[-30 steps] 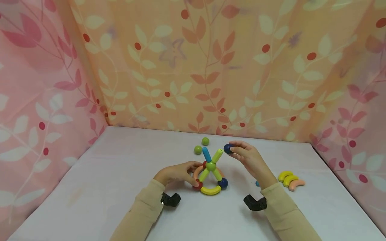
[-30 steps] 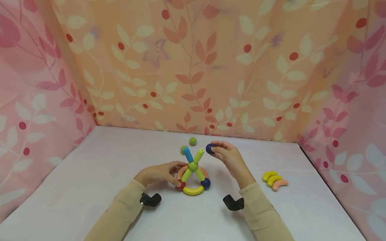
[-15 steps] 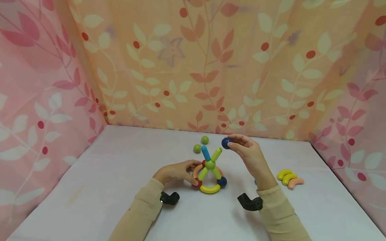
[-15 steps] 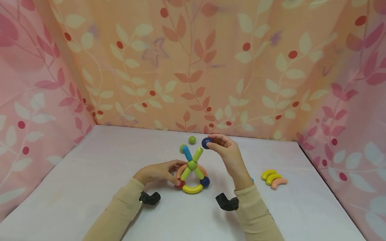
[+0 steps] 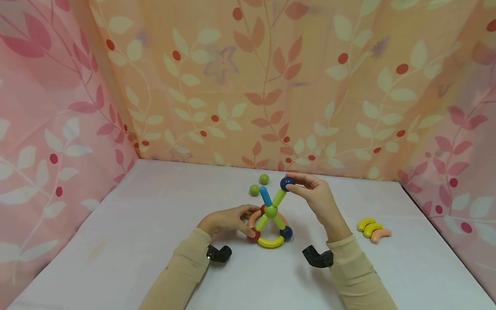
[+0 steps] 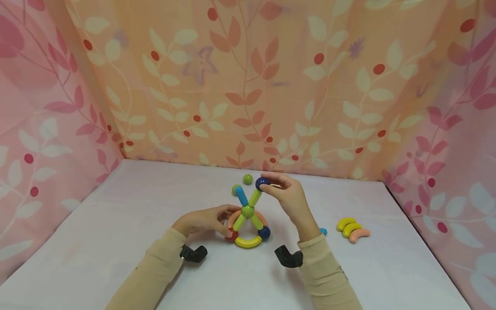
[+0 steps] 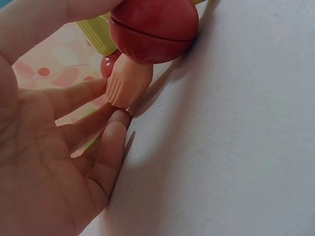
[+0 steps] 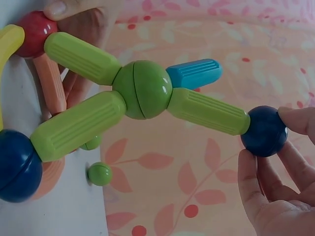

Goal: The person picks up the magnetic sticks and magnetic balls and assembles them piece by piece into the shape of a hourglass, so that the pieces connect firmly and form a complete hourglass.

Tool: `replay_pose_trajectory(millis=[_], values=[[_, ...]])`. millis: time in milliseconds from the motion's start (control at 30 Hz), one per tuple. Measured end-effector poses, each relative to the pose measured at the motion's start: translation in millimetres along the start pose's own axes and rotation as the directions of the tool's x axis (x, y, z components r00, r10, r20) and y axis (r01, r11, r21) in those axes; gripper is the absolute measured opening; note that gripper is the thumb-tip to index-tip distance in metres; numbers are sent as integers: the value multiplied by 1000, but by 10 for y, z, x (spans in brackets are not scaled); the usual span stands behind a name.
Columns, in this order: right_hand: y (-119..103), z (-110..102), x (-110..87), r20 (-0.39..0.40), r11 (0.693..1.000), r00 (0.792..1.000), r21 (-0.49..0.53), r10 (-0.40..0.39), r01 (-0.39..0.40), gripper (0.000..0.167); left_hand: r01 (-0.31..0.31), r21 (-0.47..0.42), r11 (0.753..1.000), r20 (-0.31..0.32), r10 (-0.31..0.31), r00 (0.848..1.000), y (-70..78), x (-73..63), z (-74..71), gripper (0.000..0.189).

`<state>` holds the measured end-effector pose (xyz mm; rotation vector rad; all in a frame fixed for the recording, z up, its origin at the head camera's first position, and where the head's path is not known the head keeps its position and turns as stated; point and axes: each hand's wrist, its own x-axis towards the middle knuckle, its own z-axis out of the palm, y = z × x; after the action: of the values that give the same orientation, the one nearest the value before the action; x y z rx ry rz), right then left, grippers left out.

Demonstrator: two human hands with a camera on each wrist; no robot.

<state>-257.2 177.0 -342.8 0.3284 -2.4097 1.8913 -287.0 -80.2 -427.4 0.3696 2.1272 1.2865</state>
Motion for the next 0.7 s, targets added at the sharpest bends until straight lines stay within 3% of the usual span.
replay_pose_trajectory(millis=[467,700], values=[[57,-97,-50,84,996,996,-81,33,-26,52,23,-26,999,-2,-23,1000,-21,10,2,80],[188,-131,25,197,990,974,-105,115,-96,51,21,-47,999,1,-21,1000,-25,6,-17,79]])
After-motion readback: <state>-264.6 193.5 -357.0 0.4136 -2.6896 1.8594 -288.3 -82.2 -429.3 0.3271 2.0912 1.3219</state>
